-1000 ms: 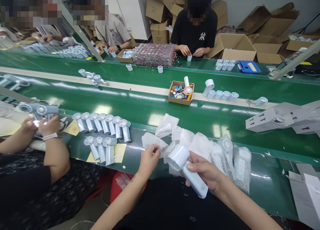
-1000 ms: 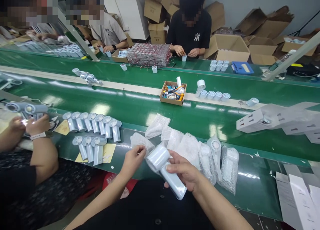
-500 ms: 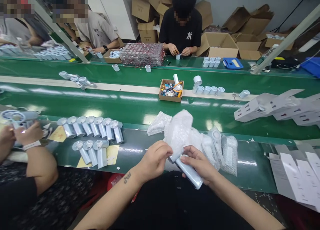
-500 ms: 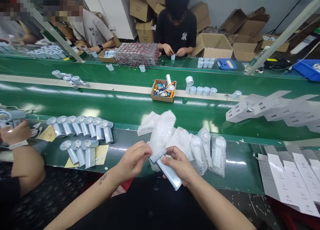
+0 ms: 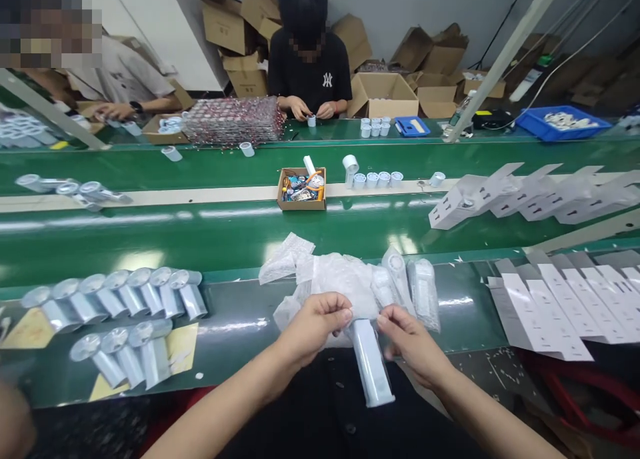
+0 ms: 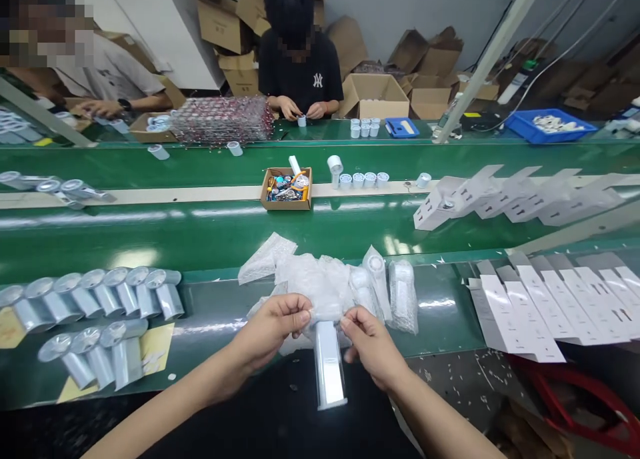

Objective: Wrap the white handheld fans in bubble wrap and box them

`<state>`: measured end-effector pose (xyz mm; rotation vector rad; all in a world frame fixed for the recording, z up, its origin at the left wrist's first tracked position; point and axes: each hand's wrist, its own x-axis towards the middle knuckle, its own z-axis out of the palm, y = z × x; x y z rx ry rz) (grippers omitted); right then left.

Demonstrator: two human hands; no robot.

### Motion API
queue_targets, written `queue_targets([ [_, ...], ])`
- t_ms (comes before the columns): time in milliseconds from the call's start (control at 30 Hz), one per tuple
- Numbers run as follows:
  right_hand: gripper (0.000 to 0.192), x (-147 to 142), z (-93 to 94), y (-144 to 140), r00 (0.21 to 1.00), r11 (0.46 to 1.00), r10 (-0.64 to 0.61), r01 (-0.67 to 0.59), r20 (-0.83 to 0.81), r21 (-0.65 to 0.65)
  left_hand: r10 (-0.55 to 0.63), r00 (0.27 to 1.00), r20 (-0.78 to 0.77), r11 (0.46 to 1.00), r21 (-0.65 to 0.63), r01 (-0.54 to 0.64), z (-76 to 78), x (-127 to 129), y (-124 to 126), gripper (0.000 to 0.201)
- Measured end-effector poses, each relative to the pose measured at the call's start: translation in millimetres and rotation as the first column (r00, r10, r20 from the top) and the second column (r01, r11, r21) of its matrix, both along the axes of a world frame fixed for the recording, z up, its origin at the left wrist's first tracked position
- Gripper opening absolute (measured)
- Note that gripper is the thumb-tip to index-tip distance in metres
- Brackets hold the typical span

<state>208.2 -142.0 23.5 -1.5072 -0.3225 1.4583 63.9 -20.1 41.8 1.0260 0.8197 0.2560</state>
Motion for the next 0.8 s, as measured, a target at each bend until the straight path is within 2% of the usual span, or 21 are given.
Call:
queue_targets([
  [33,0.049,3.8,0.8,-6.5,0.999,0.999,0.052,-0.052,-0.011,-0.006,-0.015,1.0,-0.003,0.997,-0.076,0.015,-2.2,2.0,-5.0,0.024],
  [100,0.051,11.2,3.8,-19.8,0.996,0.996,0.086,-0.086,0.025,-0.027,-0.153,0.988,-0.028,0.976,-0.161,0.147,-8.4,4.9,-17.0,0.024],
  [167,0.049,20.8,8.4,-34.7,0.981,0.997,0.081,-0.08,0.175,-0.013,-0.329,0.939,-0.095,0.941,-0.119,0.318,-12.6,5.7,-24.3,0.02],
  [200,0.047,27.1,10.6,-42.6,0.966,0.994,0.1,-0.108,0.238,0.019,-0.366,0.922,-0.127,0.93,-0.077,0.359,-12.4,5.2,-24.6,0.018],
  [267,0.042,41.8,13.3,-57.0,0.957,0.974,0.19,-0.212,0.221,0.08,-0.312,0.943,-0.117,0.95,-0.011,0.313,-6.6,3.8,-19.8,0.017],
  [300,0.041,48.8,13.0,-62.1,0.97,0.976,0.186,-0.201,0.154,0.087,-0.256,0.965,-0.062,0.967,-0.006,0.256,-1.3,4.0,-16.7,0.017],
  [333,0.042,54.5,11.5,-64.9,0.99,0.991,0.122,-0.126,0.066,0.054,-0.227,0.974,0.004,0.974,-0.014,0.227,4.9,5.6,-14.7,0.018],
  [400,0.049,58.9,5.8,-62.8,0.987,0.988,-0.1,0.083,-0.13,-0.129,-0.28,0.952,0.12,0.96,0.029,0.279,17.3,13.9,-16.7,0.018],
  [433,0.054,57.4,2.4,-58.3,0.958,0.966,-0.186,0.138,-0.219,-0.218,-0.367,0.916,0.163,0.929,0.101,0.355,22.0,20.4,-20.4,0.016],
  [467,0.058,54.3,-0.7,-52.4,0.929,0.956,-0.217,0.14,-0.3,-0.257,-0.478,0.858,0.191,0.874,0.2,0.443,24.8,27.8,-24.4,0.014],
  [533,0.06,47.6,-5.7,-39.4,0.903,0.977,-0.138,0.057,-0.406,-0.206,-0.698,0.685,0.209,0.702,0.387,0.597,22.9,40.8,-26.3,0.014],
  [567,0.061,46.9,-7.9,-33.7,0.915,0.985,-0.105,0.043,-0.389,-0.166,-0.751,0.626,0.207,0.644,0.439,0.627,17.8,43.8,-20.5,0.014],
  [600,0.064,49.2,-10.5,-29.0,0.941,0.987,-0.107,0.063,-0.32,-0.145,-0.745,0.641,0.184,0.642,0.456,0.616,10.2,42.7,-8.7,0.014],
  [633,0.07,54.9,-14.0,-25.6,0.968,0.984,-0.136,0.108,-0.21,-0.142,-0.663,0.739,0.119,0.701,0.445,0.558,0.4,36.2,9.1,0.015],
  [667,0.077,63.5,-19.0,-23.2,0.981,0.975,-0.185,0.174,-0.066,-0.141,-0.492,0.87,0.009,0.791,0.422,0.443,-10.8,23.4,31.8,0.017],
  [700,0.083,74.3,-25.9,-21.3,0.967,0.96,-0.235,0.246,0.095,-0.131,-0.142,0.974,-0.176,0.868,0.452,0.208,-22.8,3.8,57.2,0.022],
  [733,0.086,86.1,-34.8,-19.7,0.929,0.946,-0.274,0.307,0.248,-0.106,0.258,0.876,-0.408,0.841,0.541,0.004,-34.8,-22.4,82.3,0.023],
  [767,0.087,97.4,-45.3,-17.8,0.885,0.938,-0.287,0.338,0.365,-0.081,0.577,0.598,-0.556,0.746,0.656,-0.11,-46.0,-54.3,104.1,0.025],
  [800,0.085,107.1,-57.1,-15.5,0.857,0.938,-0.276,0.339,0.435,-0.073,0.682,0.423,-0.597,0.701,0.698,-0.146,-56.0,-90.1,120.0,0.03],
])
